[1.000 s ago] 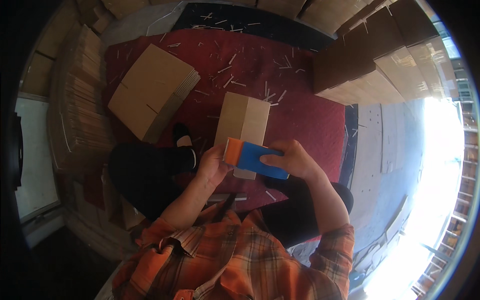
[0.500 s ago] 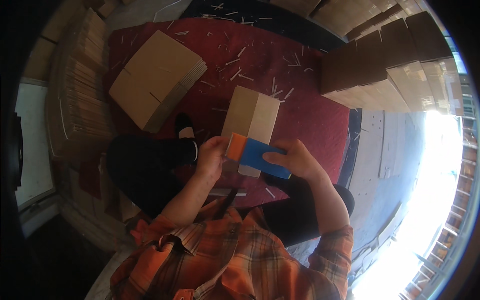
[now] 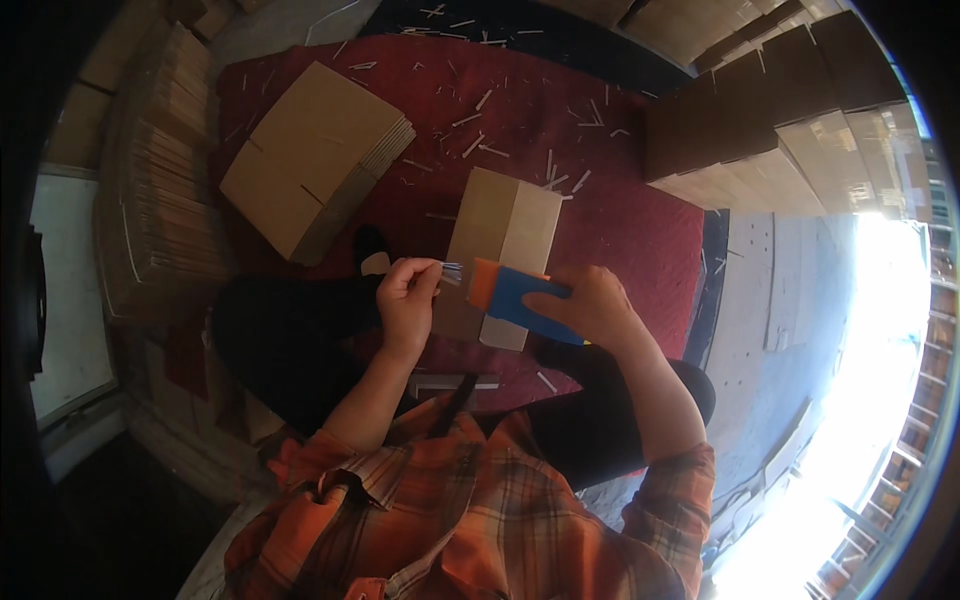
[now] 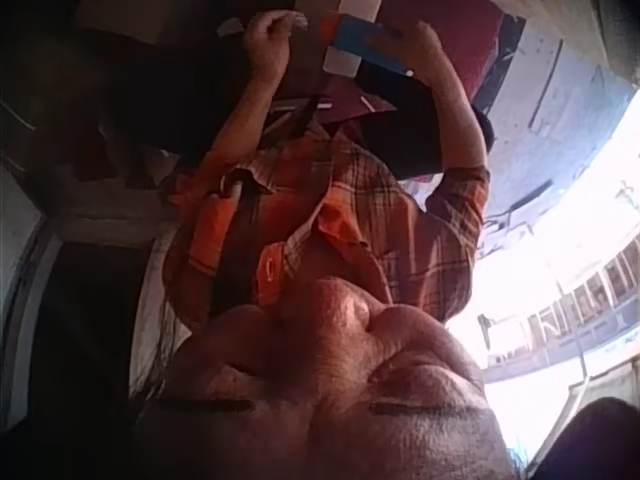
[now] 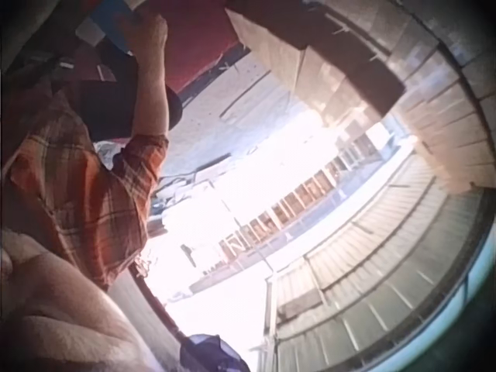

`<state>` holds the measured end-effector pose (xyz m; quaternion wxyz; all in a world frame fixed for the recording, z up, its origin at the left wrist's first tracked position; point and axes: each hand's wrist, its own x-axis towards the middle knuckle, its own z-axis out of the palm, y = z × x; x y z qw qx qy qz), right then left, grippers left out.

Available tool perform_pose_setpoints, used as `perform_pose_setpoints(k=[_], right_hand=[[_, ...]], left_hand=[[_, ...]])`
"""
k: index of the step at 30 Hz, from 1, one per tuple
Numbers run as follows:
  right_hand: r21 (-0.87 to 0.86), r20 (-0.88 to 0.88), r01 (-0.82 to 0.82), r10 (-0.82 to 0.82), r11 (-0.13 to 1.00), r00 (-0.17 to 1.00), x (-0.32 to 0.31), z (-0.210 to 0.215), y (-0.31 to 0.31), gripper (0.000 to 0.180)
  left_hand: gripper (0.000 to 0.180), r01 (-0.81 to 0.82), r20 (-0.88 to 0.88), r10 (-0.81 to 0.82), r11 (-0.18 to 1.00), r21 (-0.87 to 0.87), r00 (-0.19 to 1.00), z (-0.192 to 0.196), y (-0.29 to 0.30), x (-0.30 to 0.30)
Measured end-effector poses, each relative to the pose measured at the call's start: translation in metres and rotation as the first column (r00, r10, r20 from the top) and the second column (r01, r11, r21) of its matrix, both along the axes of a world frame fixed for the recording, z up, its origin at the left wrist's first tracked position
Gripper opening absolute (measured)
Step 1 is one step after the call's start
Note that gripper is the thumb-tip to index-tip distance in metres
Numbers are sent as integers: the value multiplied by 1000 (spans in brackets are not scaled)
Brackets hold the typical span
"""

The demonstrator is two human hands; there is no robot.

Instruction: The person assembles cardboard boxes by folding flat cardboard sheets into shape and sealing them with a tape dispenser, then stacks the finished boxes onto a pile.

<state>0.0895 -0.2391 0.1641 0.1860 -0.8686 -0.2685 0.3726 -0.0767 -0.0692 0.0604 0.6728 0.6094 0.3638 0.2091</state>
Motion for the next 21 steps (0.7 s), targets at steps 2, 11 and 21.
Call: perform_pose_setpoints(k=[2,11,21], right_hand=[[29,21,6,-7,1000,1000,-2,-1,1,41],[200,-96,267,-252,943,963,0,29,-1,30],[337,-188,350,-302,874,935,4,23,-3,31]], left_hand=[[11,115,66,-180,826,551,981,19,-9,-3],[10,-107,419,-12,960,259,908,117,87,-37],[11,-453,-255,511,854,254,821,32,205,-186]])
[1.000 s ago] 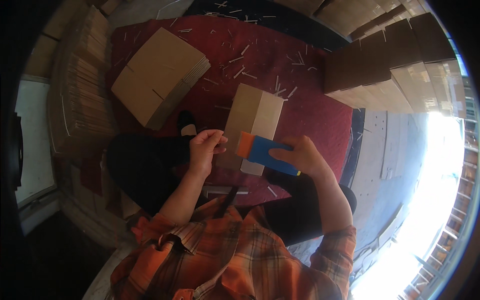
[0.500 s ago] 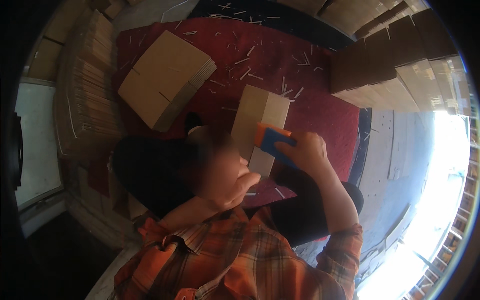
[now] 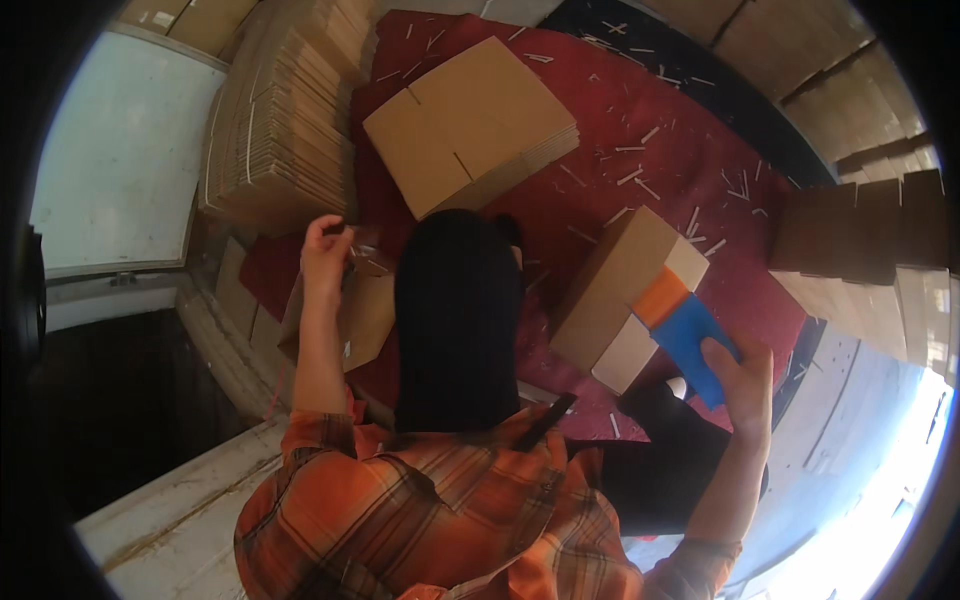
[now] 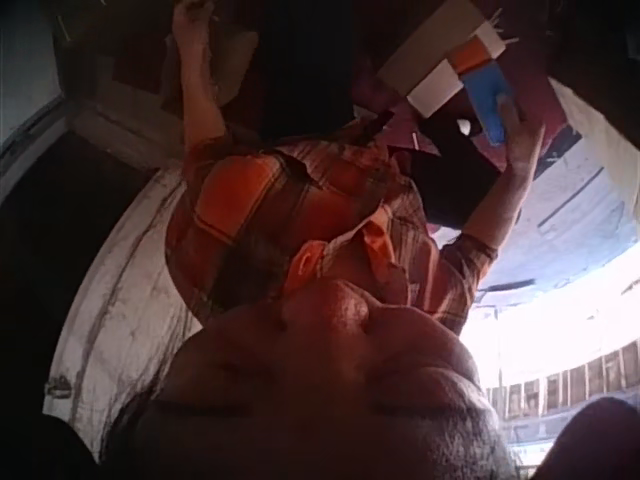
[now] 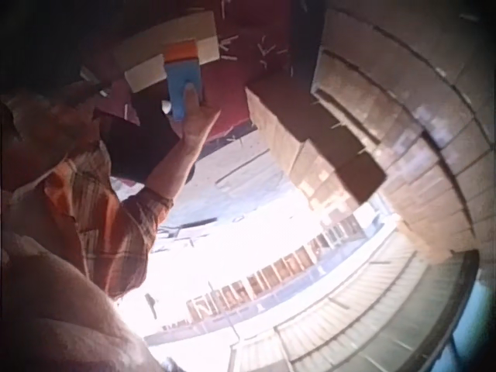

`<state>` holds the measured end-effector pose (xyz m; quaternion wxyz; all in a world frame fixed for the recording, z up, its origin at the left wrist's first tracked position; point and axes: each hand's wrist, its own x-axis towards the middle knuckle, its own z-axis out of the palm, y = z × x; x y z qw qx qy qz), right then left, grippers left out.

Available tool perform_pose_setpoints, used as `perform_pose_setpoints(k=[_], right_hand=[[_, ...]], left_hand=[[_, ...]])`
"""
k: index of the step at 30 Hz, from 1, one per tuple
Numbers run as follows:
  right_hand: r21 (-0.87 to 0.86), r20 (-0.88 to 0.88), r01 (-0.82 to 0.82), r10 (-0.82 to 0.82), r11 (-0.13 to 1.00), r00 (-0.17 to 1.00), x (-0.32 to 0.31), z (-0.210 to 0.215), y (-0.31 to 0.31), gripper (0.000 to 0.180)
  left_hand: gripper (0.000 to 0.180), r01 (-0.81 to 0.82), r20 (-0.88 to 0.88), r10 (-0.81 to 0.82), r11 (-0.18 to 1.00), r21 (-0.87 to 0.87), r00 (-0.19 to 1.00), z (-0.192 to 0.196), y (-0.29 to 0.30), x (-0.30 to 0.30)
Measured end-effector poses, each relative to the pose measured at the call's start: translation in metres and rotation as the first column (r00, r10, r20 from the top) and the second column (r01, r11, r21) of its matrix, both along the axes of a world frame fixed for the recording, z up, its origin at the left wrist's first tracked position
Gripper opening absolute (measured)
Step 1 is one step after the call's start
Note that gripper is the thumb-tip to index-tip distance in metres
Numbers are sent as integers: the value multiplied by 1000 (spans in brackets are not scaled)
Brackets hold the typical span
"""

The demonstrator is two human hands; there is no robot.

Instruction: The person assembles cardboard boxes by folding flat cardboard sheets into shape and sealing them with a tape dispenser, then stacks the finished boxes onto a pile.

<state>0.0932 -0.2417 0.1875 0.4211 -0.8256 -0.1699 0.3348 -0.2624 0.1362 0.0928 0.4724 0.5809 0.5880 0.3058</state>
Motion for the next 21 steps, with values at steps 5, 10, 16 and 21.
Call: perform_pose_setpoints(k=[5,10,16,21], right_hand=[[-17,-22,-26,26,1000,999,1,-7,-1,32],[-17,-10,-50,50,999,999,2,-10,-2,33],[-21,-64,-50,49,999,997,3,-7,-3,37],[-43,-36,-75,74,996,997,6,-10,-6,37]], left_hand=[[9,96,-355,1,962,255,935,-58,-20,-52],[12,122,-600,101,940,320,794,-68,-25,-45],[12,90,-578,227,880,467,784,-94,-23,-29],[13,157,-683,271,854,495,679,-95,-5,-9]])
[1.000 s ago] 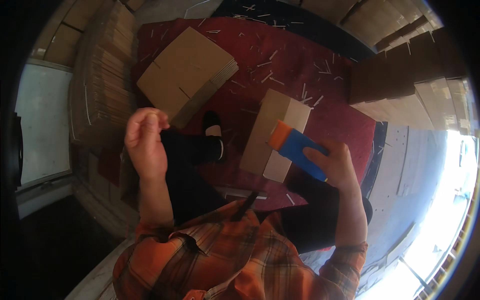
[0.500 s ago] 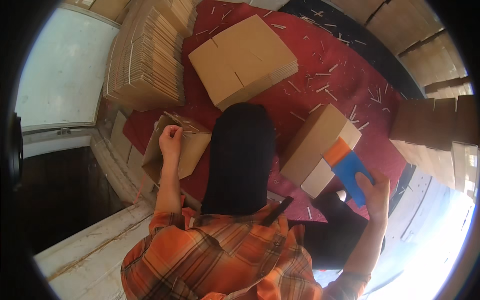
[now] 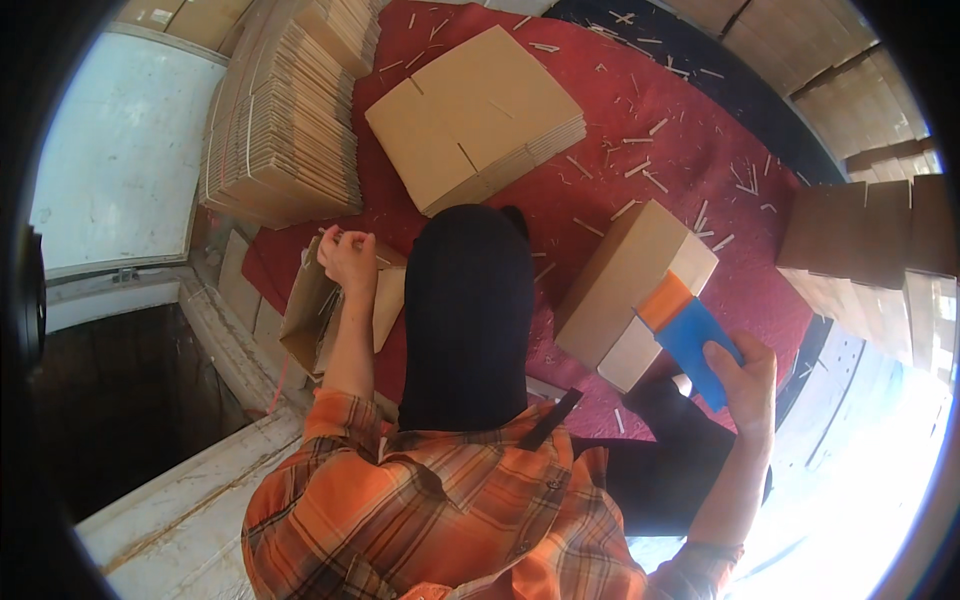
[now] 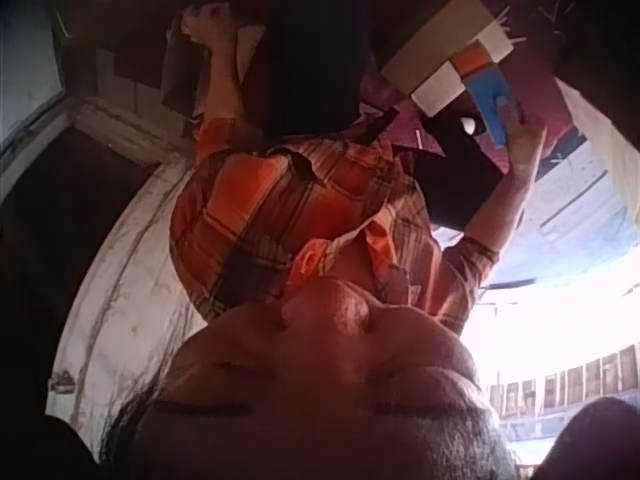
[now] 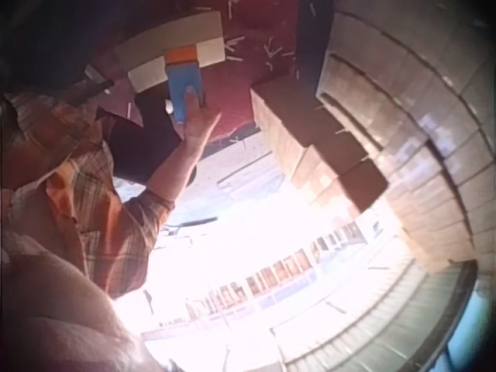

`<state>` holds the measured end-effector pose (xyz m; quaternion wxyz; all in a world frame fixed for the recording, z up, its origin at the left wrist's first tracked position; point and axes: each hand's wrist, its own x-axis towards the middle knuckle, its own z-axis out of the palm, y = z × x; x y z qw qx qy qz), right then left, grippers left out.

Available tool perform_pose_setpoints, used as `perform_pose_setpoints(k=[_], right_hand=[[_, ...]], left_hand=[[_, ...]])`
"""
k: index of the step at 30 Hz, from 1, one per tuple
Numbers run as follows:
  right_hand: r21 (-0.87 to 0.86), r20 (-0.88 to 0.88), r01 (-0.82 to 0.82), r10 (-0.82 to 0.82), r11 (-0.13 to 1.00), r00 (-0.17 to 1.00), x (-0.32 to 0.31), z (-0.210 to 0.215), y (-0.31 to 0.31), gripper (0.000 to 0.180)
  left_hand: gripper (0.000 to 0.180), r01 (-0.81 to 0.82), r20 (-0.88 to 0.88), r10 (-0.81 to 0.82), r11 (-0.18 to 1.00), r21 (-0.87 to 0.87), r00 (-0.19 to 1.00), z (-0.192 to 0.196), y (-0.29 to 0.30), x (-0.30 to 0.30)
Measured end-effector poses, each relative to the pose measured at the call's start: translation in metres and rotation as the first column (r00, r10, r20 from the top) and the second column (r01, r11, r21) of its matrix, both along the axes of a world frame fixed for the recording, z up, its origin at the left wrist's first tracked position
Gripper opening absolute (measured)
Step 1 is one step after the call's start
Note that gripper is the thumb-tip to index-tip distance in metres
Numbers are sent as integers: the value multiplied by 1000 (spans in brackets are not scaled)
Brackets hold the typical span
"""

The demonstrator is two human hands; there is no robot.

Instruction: The person assembles cardboard boxes by folding flat cardboard sheets into shape and sealing them with a tape dispenser, then stacks the finished boxes onto a pile.

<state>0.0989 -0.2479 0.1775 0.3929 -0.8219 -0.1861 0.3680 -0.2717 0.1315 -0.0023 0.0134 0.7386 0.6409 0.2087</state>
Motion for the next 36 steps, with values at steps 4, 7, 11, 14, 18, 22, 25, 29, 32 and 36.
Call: perform_pose_setpoints(k=[4,7,11,14,18,22,25,29,32,36], right_hand=[[8,15,20,-21,1000,1000,-1,-3,1,37],[-5,25,8,-8,1000,1000,-1,-1,4,36],[20,16,19,-19,1000,1000,-2,-1,3,36],[15,3,15,-15,1000,1000,-3,-2,2,36],[-7,45,3,-3,1000,999,-3,-2,0,36],[39,24,23,-24,999,999,-3,1,1,36],[-35,-14,-31,30,999,999,2,6,4,22],[-20,-37,39,-40,999,999,-2,10,-3,25],[-31,-80,44,-47,999,996,-1,9,0,26],[46,-131,45,-39,998,991,2,1,-8,27]], left_hand=[[16,45,-487,-103,991,-130,867,0,27,14],[25,-128,-761,-253,906,-402,597,-9,57,20],[30,-254,-759,-271,831,-495,592,0,71,26],[31,-194,-739,-274,856,-479,615,4,70,28],[29,-172,-742,-273,870,-461,612,6,68,21],[27,-186,-718,-224,877,-444,659,-2,75,4],[28,-163,-716,-304,848,-503,629,-8,100,-22],[34,-133,-623,-350,793,-595,700,16,99,15],[40,-21,-699,-410,855,-519,586,69,102,31],[34,625,463,-494,759,-185,736,153,31,94]])
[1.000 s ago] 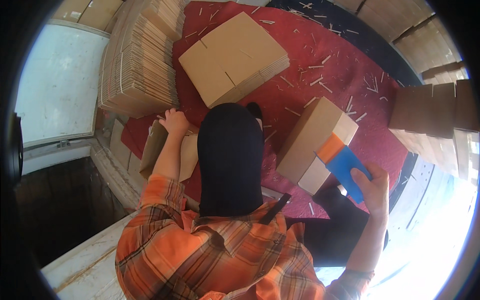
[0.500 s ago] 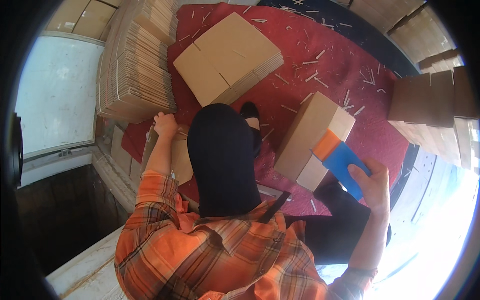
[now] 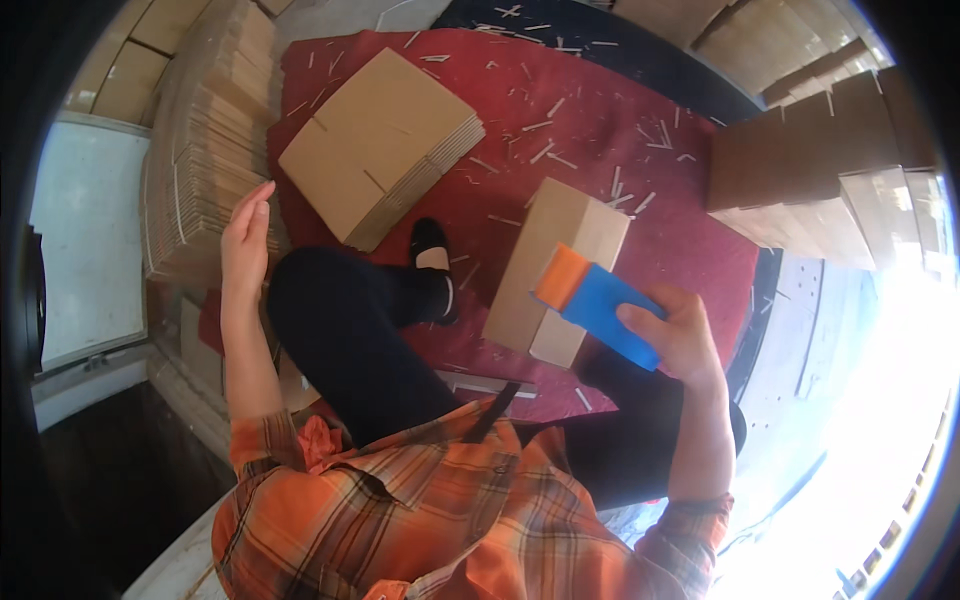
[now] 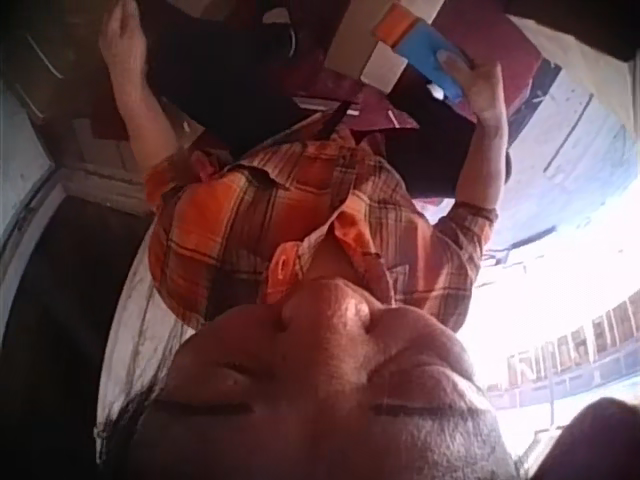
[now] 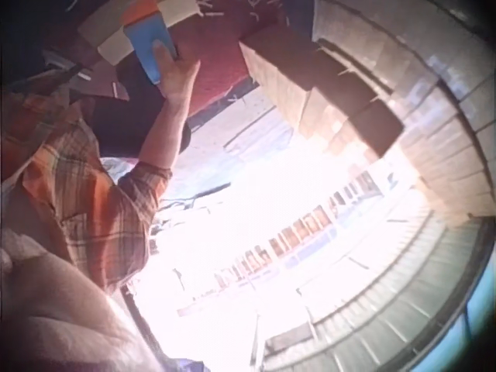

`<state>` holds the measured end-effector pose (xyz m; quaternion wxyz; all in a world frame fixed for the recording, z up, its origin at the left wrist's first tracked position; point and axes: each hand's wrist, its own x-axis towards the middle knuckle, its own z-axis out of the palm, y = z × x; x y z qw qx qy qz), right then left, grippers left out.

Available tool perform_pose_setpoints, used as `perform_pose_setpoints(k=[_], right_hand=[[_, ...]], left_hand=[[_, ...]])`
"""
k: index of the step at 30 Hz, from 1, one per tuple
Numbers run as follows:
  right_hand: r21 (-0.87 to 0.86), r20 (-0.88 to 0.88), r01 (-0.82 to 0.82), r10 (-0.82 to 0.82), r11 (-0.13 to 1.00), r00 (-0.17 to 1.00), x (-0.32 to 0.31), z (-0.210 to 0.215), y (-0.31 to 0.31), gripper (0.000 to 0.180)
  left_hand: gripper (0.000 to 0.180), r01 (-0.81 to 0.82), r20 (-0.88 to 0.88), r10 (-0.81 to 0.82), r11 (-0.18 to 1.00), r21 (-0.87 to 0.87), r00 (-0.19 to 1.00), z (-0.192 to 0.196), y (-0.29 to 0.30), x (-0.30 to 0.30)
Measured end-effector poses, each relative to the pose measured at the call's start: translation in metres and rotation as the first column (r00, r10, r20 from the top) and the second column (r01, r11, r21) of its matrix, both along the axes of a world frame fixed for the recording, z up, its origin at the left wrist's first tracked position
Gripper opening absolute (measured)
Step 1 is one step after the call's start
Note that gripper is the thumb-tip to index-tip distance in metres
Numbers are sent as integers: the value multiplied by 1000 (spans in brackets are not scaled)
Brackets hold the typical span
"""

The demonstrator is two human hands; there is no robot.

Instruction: The person assembles cardboard boxes by folding flat cardboard sheets into shape and sealing them with a tape dispenser, then stacks the finished boxes onto a pile.

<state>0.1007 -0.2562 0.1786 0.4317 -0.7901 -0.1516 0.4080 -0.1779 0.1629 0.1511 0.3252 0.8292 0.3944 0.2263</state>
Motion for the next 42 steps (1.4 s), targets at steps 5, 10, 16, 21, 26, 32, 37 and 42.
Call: perform_pose_setpoints(k=[5,10,16,21,26,32,37,42], right_hand=[[45,5,-63,63,997,998,-3,6,-1,31],[-23,38,-155,156,988,987,-4,12,6,38],[-10,89,-174,174,985,981,-8,-2,0,54],[-73,100,-225,232,972,968,-12,-5,5,53],[-149,131,-294,314,944,940,-20,-12,15,49],[-305,182,-306,371,902,911,-13,-21,10,46],[-470,134,-306,409,828,902,-17,-36,18,49],[-516,188,-287,434,807,881,-21,-57,19,50]], left_hand=[[45,369,446,-55,657,-658,893,5,-147,69],[57,385,375,193,-18,-923,907,-42,-225,103],[35,365,299,307,-188,-912,904,-62,-244,114],[21,298,225,368,-154,-942,902,-82,-253,115],[8,176,257,346,250,-952,902,-113,-235,102],[7,-118,134,455,484,-867,881,-150,-207,93],[9,-121,153,446,528,-841,882,-178,-209,88],[18,-188,86,382,622,-760,920,-207,-220,91]])
